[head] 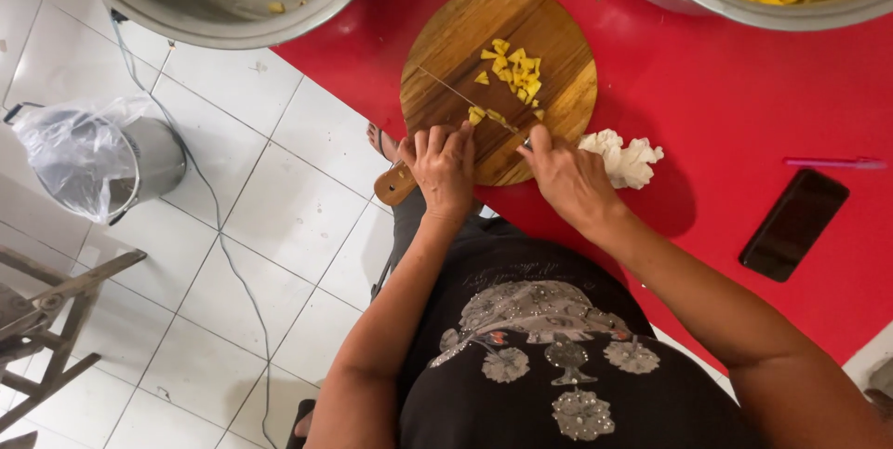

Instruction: Chopping yellow food material on a wooden board and transferring it into a large metal basin.

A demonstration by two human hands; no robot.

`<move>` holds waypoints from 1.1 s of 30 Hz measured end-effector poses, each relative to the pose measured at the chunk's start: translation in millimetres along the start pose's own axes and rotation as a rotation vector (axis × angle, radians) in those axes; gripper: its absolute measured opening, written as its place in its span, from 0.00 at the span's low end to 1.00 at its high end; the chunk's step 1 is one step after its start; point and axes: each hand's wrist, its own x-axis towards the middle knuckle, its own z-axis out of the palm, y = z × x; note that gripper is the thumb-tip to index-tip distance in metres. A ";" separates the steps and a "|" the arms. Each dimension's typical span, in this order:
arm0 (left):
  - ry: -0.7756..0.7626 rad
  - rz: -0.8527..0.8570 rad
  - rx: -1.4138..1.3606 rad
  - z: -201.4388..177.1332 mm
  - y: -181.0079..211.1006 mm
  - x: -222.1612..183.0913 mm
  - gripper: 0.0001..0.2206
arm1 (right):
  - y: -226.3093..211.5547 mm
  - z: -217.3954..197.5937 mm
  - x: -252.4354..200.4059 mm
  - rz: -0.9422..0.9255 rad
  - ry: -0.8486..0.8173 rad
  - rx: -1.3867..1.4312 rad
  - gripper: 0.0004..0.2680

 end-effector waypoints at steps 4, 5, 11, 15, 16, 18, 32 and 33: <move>0.011 0.000 0.003 2.6 -0.2 0.7 0.02 | 1.4 -3.3 -13.9 0.028 -0.018 -0.022 0.11; 0.019 0.006 0.021 2.6 -0.4 0.6 0.02 | 1.2 -2.3 -16.3 0.031 -0.051 -0.006 0.11; 0.057 0.080 0.064 -1.1 3.2 8.6 0.04 | -18.4 -8.5 9.7 0.052 0.002 0.059 0.11; 0.076 0.100 0.094 -2.5 4.0 9.7 0.07 | -19.6 -1.3 33.2 0.029 0.040 0.003 0.11; 0.075 0.108 0.101 -2.4 3.9 9.8 0.06 | -18.9 -6.3 36.1 0.032 0.060 0.012 0.11; 0.074 0.114 0.110 -4.0 3.4 10.3 0.05 | -13.9 -12.0 35.8 0.032 0.079 0.021 0.11; 0.040 0.052 -0.003 -6.1 -0.1 9.7 0.09 | -18.8 -28.6 -13.4 0.147 -0.216 0.231 0.14; 0.034 0.053 -0.004 -6.1 -0.1 10.8 0.09 | -20.3 -21.9 -5.9 0.151 -0.218 0.234 0.14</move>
